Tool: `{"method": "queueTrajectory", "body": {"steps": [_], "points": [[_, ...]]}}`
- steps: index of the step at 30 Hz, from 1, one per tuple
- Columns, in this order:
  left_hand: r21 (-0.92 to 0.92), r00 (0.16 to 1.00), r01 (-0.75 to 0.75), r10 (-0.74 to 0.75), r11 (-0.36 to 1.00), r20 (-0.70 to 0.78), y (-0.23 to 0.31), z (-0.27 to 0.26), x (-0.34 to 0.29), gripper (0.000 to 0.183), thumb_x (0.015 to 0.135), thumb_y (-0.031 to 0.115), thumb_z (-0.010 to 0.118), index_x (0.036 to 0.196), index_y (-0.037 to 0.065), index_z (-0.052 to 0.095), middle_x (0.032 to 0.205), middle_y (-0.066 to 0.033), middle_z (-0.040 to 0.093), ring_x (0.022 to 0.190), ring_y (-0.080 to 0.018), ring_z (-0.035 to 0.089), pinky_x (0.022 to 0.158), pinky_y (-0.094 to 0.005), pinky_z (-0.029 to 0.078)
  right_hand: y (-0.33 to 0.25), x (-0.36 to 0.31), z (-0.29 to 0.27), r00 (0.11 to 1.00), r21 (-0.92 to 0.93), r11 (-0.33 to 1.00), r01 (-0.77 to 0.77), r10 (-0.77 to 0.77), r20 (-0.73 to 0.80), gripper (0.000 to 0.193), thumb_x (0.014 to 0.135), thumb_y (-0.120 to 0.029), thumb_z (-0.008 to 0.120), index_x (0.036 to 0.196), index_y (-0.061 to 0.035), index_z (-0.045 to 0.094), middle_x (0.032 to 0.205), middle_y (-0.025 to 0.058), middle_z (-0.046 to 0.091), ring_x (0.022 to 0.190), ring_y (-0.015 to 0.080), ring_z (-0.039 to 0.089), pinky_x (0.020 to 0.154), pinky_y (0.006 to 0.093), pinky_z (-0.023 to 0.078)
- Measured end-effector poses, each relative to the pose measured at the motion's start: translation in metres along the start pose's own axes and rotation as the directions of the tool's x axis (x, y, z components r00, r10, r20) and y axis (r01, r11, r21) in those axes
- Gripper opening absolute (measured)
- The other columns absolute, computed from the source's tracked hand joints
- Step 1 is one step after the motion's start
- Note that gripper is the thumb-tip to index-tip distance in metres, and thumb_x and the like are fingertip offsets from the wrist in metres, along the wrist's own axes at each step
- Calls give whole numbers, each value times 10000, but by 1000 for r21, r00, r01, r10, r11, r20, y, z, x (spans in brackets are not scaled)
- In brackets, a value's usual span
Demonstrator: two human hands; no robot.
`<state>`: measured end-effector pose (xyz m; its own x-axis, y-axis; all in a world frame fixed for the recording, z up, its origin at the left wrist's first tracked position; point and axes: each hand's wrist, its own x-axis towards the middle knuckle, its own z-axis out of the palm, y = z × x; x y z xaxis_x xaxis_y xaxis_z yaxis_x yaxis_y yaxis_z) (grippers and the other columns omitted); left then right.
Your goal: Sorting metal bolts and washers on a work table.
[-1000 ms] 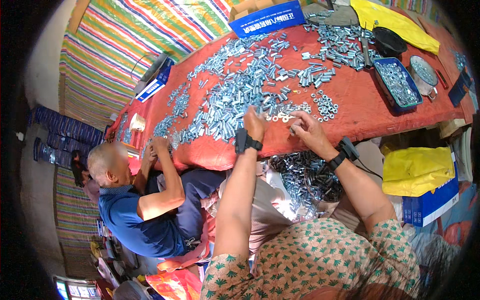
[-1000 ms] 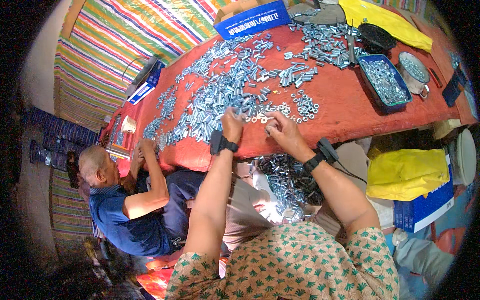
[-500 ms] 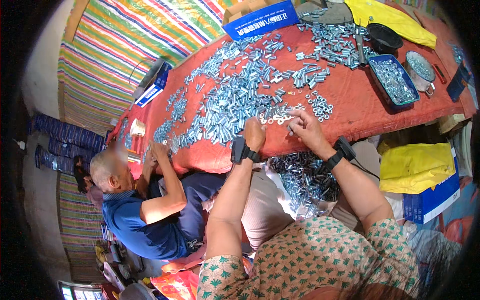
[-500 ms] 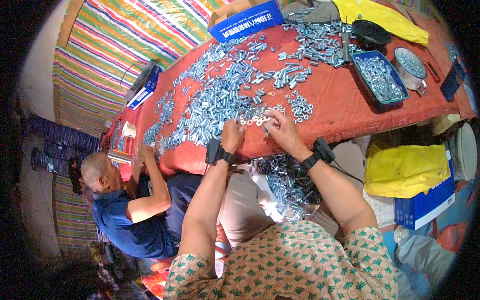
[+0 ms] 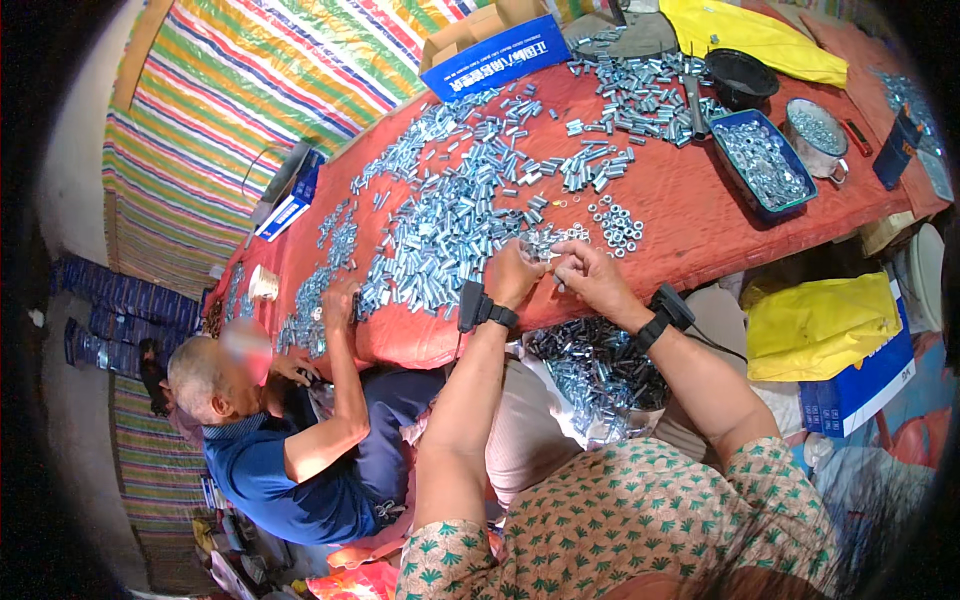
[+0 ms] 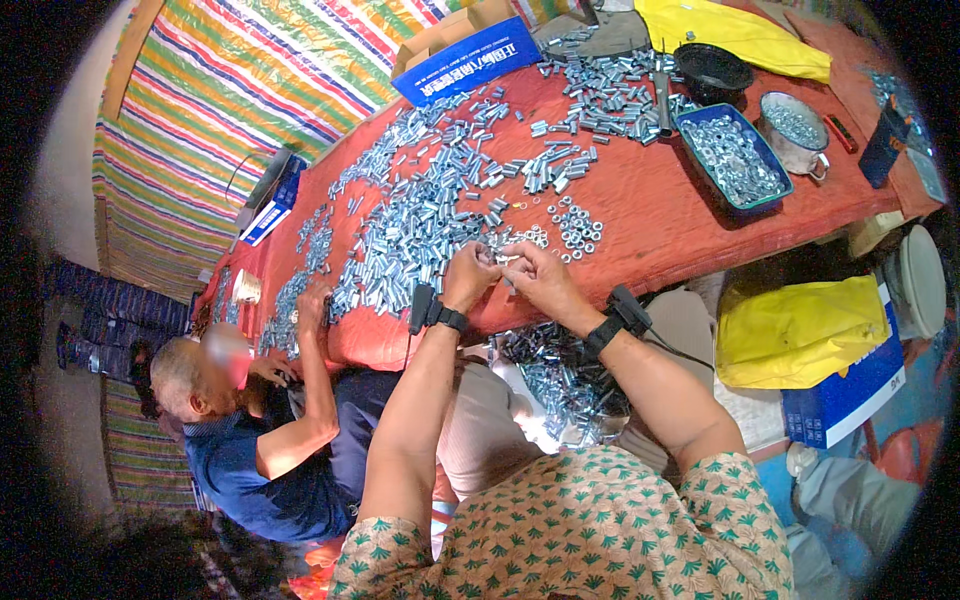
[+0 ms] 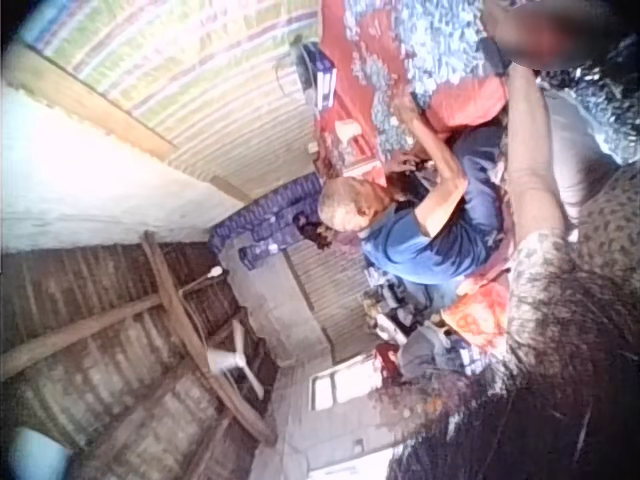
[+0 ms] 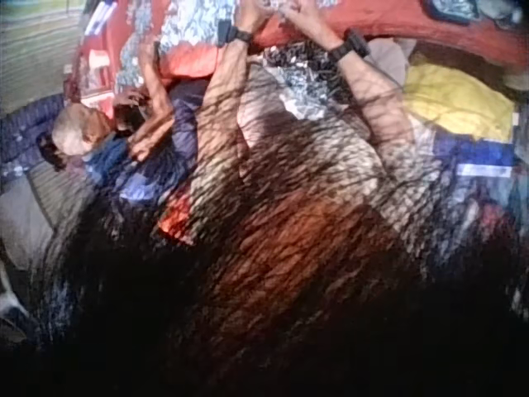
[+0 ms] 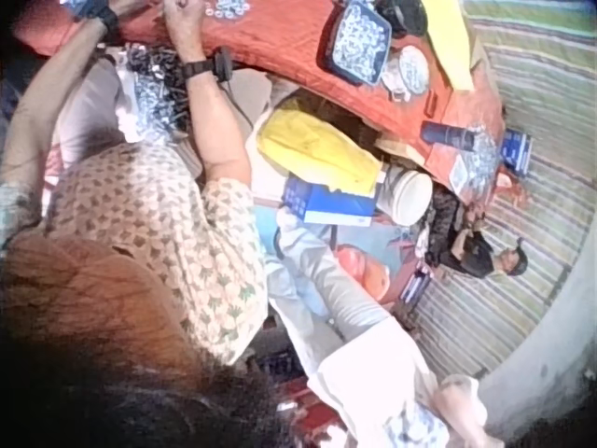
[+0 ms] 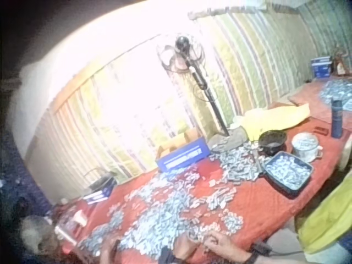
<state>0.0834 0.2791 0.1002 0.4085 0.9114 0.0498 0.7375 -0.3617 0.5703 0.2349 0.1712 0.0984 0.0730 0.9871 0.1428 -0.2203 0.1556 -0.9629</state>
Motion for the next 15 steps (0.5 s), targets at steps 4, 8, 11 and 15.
{"method": "queueTrajectory", "body": {"steps": [4,8,11,15], "points": [[-88,1000,5,-6,996,-16,3,0,0,445,674,178,825,983,-48,599,737,-90,629,638,-177,605,587,-324,500,-4,1,3,1000,-15,999,30,-30,2,270,916,-40,583,1178,9,542,754,-2,613,692,51,592,600,236,514],[-152,999,-39,40,988,3,16,10,3,437,685,165,823,997,-53,608,783,-103,660,662,-159,621,597,-310,503,-12,0,-18,991,22,1000,7,-4,-137,318,922,-47,560,1233,0,519,787,17,616,685,69,596,595,233,506],[-289,1000,-15,19,957,10,18,14,3,435,685,152,819,1007,-61,617,841,-153,684,726,-212,657,648,-322,517,-17,9,-31,952,188,982,10,47,-301,333,934,-71,546,1258,-7,501,805,28,617,682,78,592,588,228,499],[65,943,-216,225,974,-244,4,21,-5,460,696,148,800,1051,-73,607,880,-206,662,803,-313,645,715,-372,509,-21,9,-41,942,340,938,63,57,-332,359,947,-88,550,1287,-6,474,869,42,631,698,74,581,572,202,478]]}}
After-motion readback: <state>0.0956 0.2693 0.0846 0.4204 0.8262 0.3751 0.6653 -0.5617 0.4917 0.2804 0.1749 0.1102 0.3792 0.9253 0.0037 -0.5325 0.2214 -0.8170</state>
